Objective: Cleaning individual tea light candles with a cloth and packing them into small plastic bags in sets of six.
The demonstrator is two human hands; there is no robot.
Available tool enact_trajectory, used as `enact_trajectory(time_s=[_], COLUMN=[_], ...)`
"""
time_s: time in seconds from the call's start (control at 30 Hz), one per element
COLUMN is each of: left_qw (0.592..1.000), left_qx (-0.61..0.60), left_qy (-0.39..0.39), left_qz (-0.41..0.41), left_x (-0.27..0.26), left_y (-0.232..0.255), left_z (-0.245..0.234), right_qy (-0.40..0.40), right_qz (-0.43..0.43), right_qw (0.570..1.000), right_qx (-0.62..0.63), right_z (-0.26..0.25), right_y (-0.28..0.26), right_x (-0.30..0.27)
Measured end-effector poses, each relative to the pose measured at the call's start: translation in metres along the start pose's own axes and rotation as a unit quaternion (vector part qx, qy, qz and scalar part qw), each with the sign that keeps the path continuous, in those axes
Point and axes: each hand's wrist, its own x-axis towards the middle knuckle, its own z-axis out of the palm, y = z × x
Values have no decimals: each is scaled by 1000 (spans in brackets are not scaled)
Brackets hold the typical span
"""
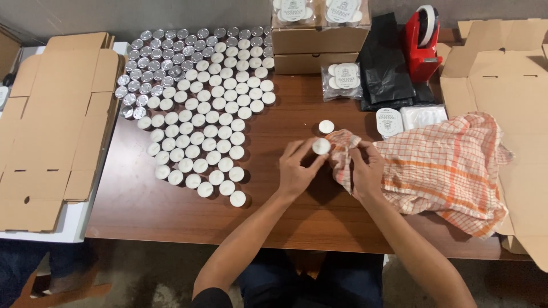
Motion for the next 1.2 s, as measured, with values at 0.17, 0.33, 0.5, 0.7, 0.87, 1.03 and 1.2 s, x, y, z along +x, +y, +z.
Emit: enact_trajectory(time_s=[0.17, 0.33, 0.5, 0.7, 0.87, 1.03, 1.2], left_qw=[994, 977, 953, 950, 958, 956, 879], left_qx=[78, 131, 222, 215, 227, 294, 463], left_qy=[-15, -99, -147, -169, -134, 3, 107], left_qz=[-71, -133, -148, -150, -113, -4, -53], left_x=[6, 19, 28, 36, 24, -15, -62], left_y=[-17, -24, -47, -33, 22, 76, 67], left_z=[-11, -3, 18, 20, -22, -95, -143], right_qy=[101, 116, 83, 74, 61, 44, 0], right_qz=[-80, -135, -89, -72, -21, 1, 59], right_qw=[992, 984, 992, 994, 998, 999, 998], right_qx=[-17, -6, -27, -39, -11, 8, -7], right_z=[-12, -48, -48, -38, -53, -32, -37], right_y=[-18, 20, 40, 21, 52, 24, 23], right_x=[18, 47, 51, 38, 57, 38, 32])
